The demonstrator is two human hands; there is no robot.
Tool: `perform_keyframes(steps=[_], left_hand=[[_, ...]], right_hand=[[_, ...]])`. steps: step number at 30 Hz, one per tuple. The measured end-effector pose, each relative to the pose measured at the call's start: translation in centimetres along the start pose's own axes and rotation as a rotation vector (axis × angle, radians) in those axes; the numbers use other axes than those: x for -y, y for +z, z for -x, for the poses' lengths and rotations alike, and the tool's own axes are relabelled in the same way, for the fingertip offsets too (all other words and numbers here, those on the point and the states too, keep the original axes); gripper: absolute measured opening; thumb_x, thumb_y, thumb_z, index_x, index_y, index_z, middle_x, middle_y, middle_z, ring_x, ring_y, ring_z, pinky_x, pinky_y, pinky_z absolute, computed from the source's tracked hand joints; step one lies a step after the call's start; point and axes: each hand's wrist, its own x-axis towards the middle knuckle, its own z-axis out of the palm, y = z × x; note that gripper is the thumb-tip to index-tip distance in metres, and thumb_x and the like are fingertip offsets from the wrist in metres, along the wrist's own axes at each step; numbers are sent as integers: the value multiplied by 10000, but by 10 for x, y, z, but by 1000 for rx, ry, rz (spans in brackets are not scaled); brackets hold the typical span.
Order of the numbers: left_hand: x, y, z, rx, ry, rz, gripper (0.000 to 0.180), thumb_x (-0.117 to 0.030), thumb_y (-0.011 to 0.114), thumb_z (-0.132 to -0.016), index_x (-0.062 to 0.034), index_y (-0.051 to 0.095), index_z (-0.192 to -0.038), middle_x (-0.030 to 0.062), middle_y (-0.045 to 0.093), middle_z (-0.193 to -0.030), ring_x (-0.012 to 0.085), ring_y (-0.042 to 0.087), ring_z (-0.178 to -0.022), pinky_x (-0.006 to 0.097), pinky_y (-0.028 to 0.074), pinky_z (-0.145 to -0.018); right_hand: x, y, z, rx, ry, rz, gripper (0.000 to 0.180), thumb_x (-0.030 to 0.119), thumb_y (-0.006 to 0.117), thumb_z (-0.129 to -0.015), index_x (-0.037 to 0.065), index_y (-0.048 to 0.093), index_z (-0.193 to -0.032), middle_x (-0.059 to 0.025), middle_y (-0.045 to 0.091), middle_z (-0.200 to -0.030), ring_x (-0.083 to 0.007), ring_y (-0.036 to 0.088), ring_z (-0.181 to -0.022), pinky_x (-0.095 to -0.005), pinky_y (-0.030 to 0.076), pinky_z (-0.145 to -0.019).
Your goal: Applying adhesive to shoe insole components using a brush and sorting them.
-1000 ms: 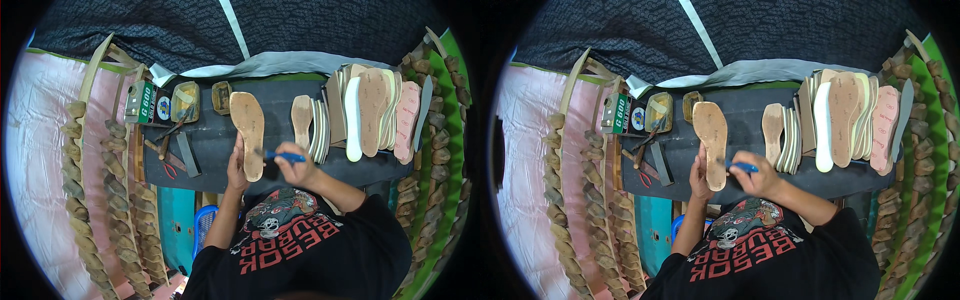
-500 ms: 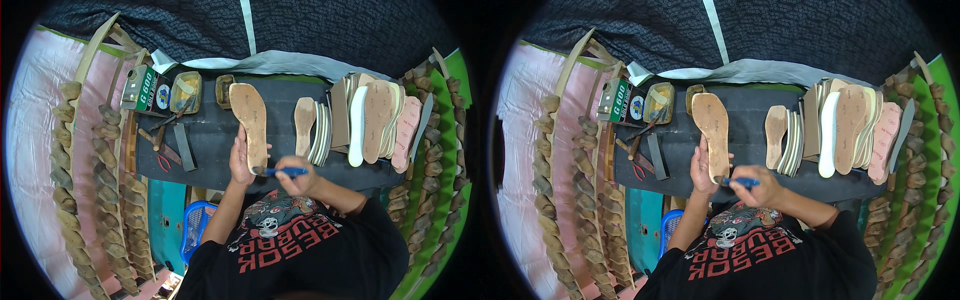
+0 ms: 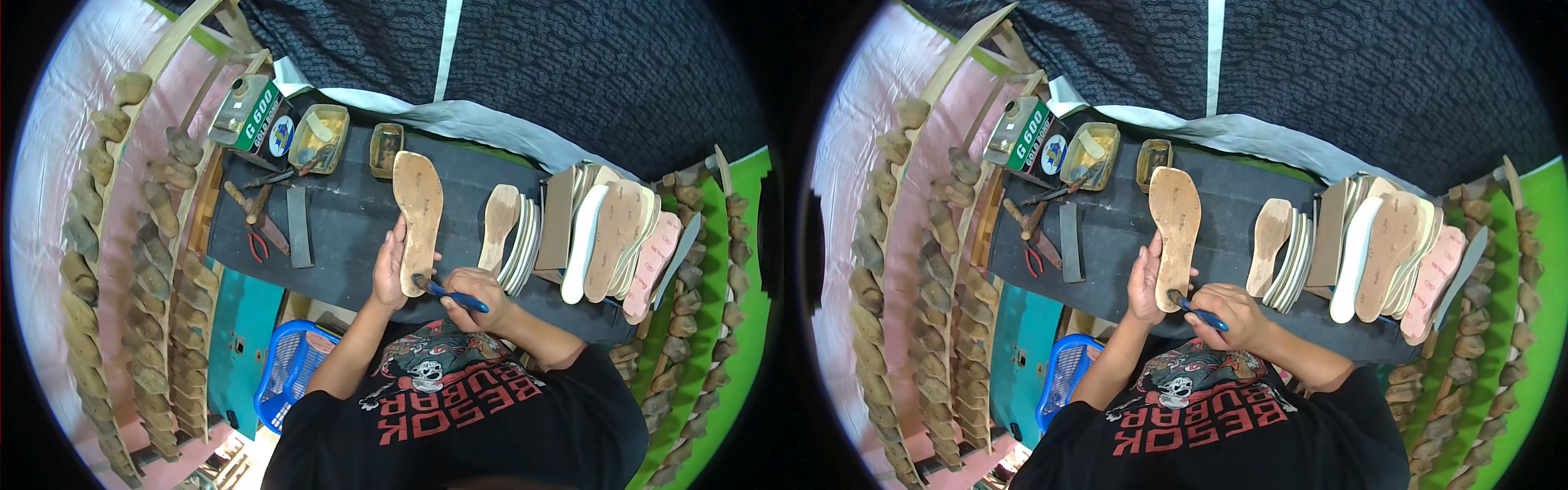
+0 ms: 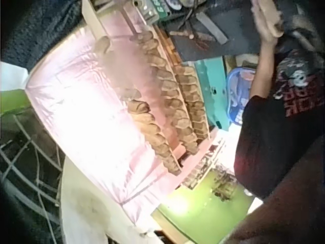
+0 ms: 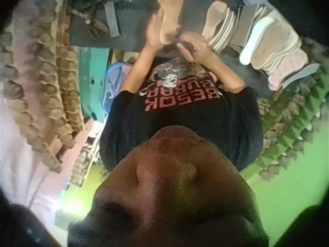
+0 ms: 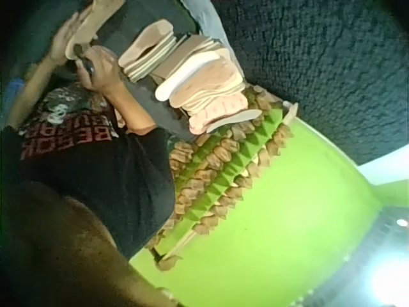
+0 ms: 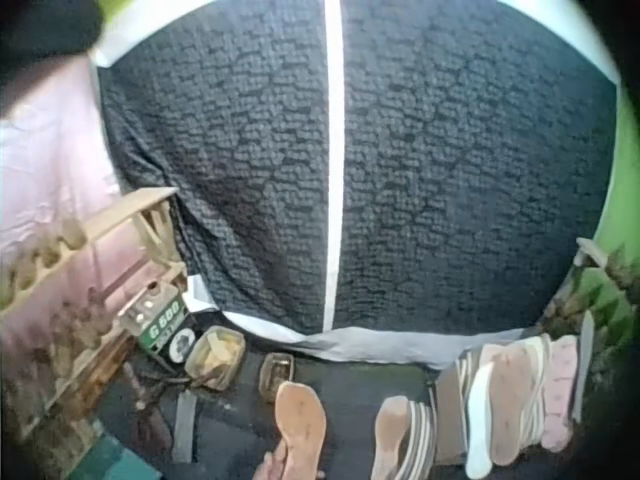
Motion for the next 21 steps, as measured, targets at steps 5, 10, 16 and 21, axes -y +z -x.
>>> perform_keyframes(steps=[5, 10, 16, 21], left_hand=[[4, -11, 15, -55, -19, -19, 725, -545, 249, -1046, -108, 128, -1611, 99, 501, -1433, 224, 654, -957, 322, 586, -751], [17, -34, 43, -51, -91, -32, 739, -557, 250, -1045, -109, 100, -1614, 112, 472, -1463, 242, 659, -974, 335, 598, -741], [17, -63, 73, -158, -86, 16, 741, -579, 273, -1031, -130, 155, -1609, 108, 492, -1462, 266, 679, -971, 362, 610, -727], [1, -75, 83, -232, -6, 8, 718, -558, 284, -1036, -142, 162, -1609, 104, 503, -1452, 257, 674, -961, 353, 605, -729]], right_hand=[[-19, -8, -29, -84, 200, 170, 187, 26, 702, -870, -15, 586, -1010, -155, 640, -847, -322, 651, -700, -382, 529, -648], [-63, -12, -82, -245, 251, 366, 225, 76, 712, -907, -5, 641, -1105, -172, 690, -993, -337, 690, -847, -377, 543, -729], [-120, 32, -108, -182, 378, 293, 230, 79, 703, -906, 26, 704, -1130, -189, 702, -1057, -356, 691, -925, -399, 540, -784], [-162, 67, -108, -40, 434, 383, 226, 67, 687, -887, 30, 702, -1109, -185, 648, -984, -396, 651, -895, -448, 520, -802]])
